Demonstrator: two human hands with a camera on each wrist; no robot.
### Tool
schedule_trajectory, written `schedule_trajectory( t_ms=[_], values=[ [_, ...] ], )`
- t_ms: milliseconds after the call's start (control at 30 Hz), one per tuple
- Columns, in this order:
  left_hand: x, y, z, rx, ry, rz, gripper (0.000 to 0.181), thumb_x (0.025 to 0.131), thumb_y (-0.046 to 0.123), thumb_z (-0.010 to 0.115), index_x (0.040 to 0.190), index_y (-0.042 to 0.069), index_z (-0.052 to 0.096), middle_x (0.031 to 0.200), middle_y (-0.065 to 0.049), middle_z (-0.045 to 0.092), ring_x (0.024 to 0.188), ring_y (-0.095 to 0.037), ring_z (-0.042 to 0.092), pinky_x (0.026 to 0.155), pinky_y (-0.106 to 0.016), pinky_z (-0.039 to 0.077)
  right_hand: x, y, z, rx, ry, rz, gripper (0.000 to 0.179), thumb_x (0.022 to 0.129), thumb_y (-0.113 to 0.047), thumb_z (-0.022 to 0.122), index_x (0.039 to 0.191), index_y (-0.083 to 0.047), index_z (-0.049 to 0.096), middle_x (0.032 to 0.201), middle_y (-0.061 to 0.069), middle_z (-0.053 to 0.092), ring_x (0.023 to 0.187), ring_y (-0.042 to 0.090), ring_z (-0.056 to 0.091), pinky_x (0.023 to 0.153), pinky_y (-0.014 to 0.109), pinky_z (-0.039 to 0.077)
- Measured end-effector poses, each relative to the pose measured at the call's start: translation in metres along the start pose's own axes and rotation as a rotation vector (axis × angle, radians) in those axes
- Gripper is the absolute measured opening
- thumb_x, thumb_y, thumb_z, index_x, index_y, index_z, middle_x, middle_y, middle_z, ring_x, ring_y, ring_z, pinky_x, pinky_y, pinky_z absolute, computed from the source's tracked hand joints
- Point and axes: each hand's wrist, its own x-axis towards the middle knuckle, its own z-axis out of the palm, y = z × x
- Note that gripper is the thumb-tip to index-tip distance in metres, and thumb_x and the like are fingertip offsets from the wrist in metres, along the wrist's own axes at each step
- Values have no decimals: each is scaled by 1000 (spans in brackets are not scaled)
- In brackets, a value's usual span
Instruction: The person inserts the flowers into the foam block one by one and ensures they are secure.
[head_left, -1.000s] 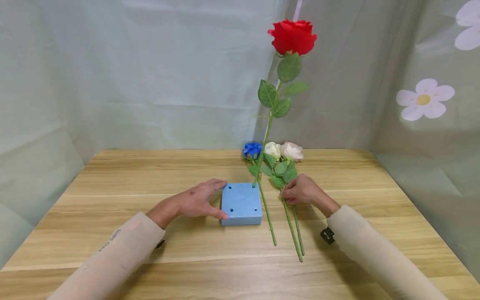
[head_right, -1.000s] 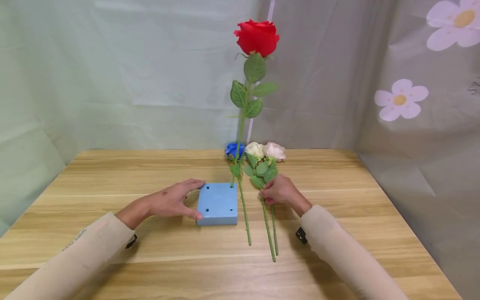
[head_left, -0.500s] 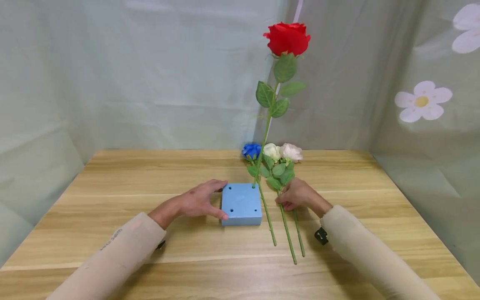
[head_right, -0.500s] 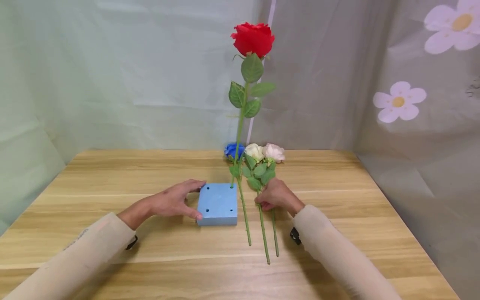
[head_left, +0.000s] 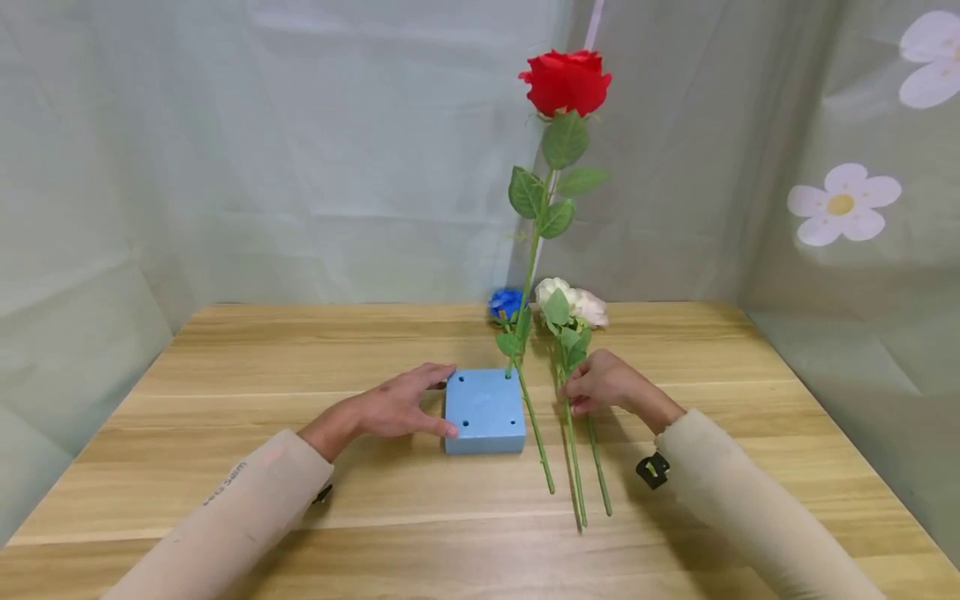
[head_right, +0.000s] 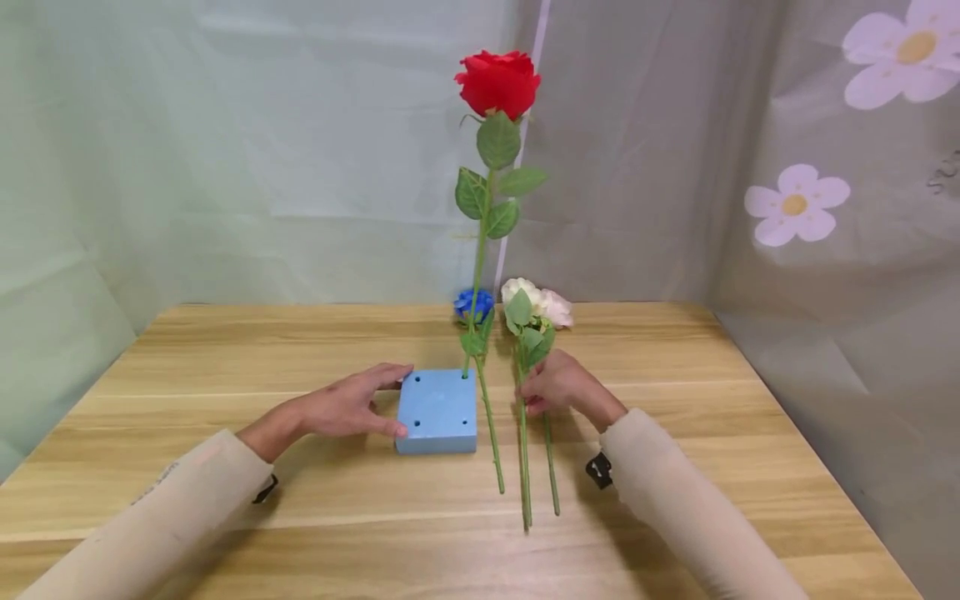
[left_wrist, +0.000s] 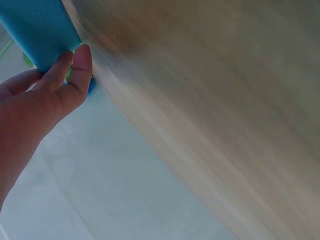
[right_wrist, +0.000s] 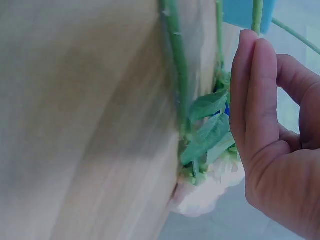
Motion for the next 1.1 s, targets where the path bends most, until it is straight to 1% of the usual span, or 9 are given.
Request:
schedule_trajectory(
  t_ms=[133, 200, 267, 400, 533, 633, 700, 933, 1100],
  values=[
    [-2, 2, 0, -6, 6, -5, 101, 84, 42, 81, 154, -5, 27, 153, -17, 37, 138, -32, 40, 114, -52, 31, -5, -3, -4, 4, -4, -47, 14, 91, 3, 59, 93, 14, 67, 84, 15, 70, 64, 13, 67, 66, 28, 59],
    [-2, 2, 0, -10, 7, -7, 101, 83, 42, 81, 154, -5, 27, 153, -17, 37, 137, -32, 40, 114, -52, 31, -7, -5, -6, -2, -2, -78, 15, 91, 2, 58, 95, 15, 67, 90, 18, 71, 65, 15, 68, 69, 30, 60],
    [-2, 2, 0, -12, 10, -8, 101, 83, 42, 81, 154, -5, 27, 153, -17, 37, 137, -33, 40, 113, -52, 32, -9, -6, -9, -6, 0, -109, 17, 92, 1, 59, 97, 15, 66, 92, 20, 71, 68, 18, 70, 72, 34, 60],
    [-2, 1, -1, -18, 14, -11, 101, 83, 41, 82, 154, -5, 27, 152, -17, 38, 137, -32, 41, 113, -51, 32, -13, -10, -15, -6, 10, -125, 19, 95, -6, 63, 99, 12, 66, 85, 16, 69, 75, 24, 72, 77, 39, 60],
    [-3, 1, -1, -28, 14, -20, 101, 83, 41, 82, 154, -4, 27, 152, -17, 38, 137, -32, 40, 114, -52, 31, -19, -14, -22, 7, 23, -129, 22, 96, -10, 65, 101, 11, 65, 85, 12, 68, 75, 21, 71, 79, 41, 59],
    [-3, 1, 0, -36, 13, -25, 101, 82, 41, 82, 155, -4, 27, 153, -16, 38, 137, -32, 40, 114, -52, 31, -24, -18, -29, 16, 27, -149, 22, 96, -11, 65, 102, 11, 64, 87, 12, 68, 74, 17, 70, 79, 40, 59],
    [-3, 2, 0, -38, 15, -26, 101, 82, 41, 82, 155, -3, 27, 153, -17, 38, 137, -32, 40, 114, -52, 31, -27, -22, -33, 29, 33, -166, 22, 96, -10, 65, 103, 11, 63, 88, 13, 68, 75, 16, 70, 80, 40, 59],
    [-2, 2, -1, -44, 17, -27, 101, 82, 41, 83, 154, -4, 28, 152, -17, 38, 136, -33, 41, 113, -52, 32, -35, -29, -43, 32, 72, -192, 25, 97, -9, 64, 108, 13, 61, 99, 21, 68, 76, 15, 69, 73, 29, 59],
    [-1, 4, 0, -43, 24, -32, 102, 81, 41, 84, 154, -4, 29, 151, -16, 39, 136, -32, 41, 113, -52, 32, -39, -29, -45, 30, 91, -204, 27, 97, -10, 64, 110, 13, 61, 100, 19, 68, 77, 15, 70, 74, 31, 59]
  ],
)
